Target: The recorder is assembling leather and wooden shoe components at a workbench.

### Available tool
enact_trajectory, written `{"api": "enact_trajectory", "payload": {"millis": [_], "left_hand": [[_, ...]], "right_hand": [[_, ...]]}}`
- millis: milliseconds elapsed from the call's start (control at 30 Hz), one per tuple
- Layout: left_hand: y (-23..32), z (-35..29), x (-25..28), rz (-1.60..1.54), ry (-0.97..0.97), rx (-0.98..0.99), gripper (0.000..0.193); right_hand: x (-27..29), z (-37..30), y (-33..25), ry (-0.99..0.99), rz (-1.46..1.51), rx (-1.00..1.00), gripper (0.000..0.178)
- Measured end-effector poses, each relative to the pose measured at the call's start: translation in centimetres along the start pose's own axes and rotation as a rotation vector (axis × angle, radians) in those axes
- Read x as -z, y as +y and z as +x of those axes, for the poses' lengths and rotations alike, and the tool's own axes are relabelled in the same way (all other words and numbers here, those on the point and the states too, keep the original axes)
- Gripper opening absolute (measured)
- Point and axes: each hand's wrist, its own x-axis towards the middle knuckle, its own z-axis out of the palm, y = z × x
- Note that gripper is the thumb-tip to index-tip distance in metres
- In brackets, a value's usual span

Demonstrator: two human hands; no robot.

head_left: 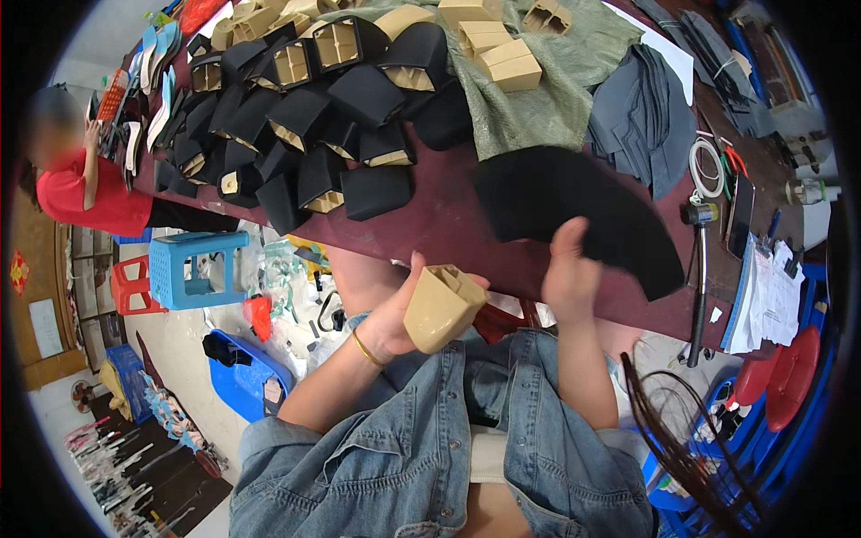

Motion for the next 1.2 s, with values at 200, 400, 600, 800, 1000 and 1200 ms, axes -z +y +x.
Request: {"api": "enact_trajectory", "payload": {"millis": [200,400,600,800,1000,1200], "left_hand": [[-0.9,2.2,-4.3,-0.119,0.115,-0.225,0.071],[0.2,3.7,-5.3,0.399,0.469,-0.619,0.050],[-0.2,4.7,-6.1,0.426,0.571,-0.693,0.064],[-0.7,4.6,-6.9,0.318,0.641,-0.711,0.070],[-0.6,4.9,-7.3,0.316,0.644,-0.708,0.071],[-0.8,4.8,-7.2,0.317,0.643,-0.712,0.071]], "right_hand": [[1.2,1.0,-1.3,-0.557,1.527,0.079,0.037],[-0.1,-2.2,-3.4,-0.196,0.688,-0.255,0.023],[-2.8,-3.5,-3.2,0.094,0.544,-0.212,0.018],[-4.0,-3.6,-3.0,0.107,0.532,-0.142,0.016],[-3.9,-3.5,-2.9,0.130,0.522,-0.175,0.017],[-4.2,-3.5,-2.6,0.160,0.469,-0.129,0.017]]}}
